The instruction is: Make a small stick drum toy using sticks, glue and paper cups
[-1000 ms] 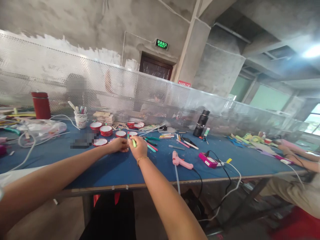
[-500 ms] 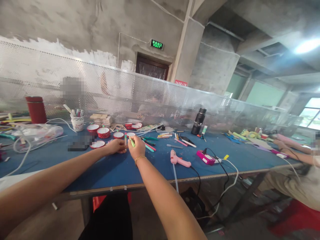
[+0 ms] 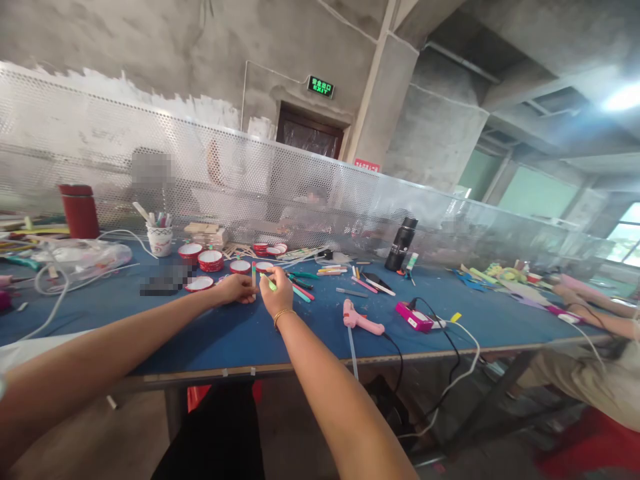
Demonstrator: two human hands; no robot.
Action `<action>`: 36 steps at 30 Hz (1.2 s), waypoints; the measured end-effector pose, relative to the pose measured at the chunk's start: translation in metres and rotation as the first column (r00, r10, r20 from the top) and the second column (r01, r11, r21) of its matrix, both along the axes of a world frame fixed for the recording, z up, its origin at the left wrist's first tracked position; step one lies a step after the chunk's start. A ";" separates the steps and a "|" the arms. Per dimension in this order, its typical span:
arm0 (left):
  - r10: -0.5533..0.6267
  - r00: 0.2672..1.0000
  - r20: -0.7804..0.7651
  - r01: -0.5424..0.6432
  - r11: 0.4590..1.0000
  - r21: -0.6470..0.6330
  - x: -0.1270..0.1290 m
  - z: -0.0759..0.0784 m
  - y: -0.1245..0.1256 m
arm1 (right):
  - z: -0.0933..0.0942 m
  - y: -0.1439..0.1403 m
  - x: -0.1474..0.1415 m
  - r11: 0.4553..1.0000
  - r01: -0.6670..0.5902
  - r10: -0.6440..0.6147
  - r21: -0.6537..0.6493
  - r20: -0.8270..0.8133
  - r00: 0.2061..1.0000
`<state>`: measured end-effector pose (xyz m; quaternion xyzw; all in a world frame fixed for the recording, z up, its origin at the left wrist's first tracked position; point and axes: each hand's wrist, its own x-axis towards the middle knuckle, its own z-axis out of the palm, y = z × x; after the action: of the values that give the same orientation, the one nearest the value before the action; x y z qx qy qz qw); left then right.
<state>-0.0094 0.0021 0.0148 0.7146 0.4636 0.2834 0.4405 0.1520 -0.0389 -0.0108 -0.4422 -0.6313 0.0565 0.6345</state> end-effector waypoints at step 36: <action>-0.019 0.998 0.061 0.020 1.000 -0.017 -0.001 -0.002 0.001 | 0.004 -0.011 -0.005 0.999 -0.048 0.050 -0.022 0.092 0.995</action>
<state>-0.0100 0.0035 0.0127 0.7063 0.4455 0.2968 0.4632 0.1467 -0.0503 -0.0067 -0.4349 -0.6700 0.0576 0.5988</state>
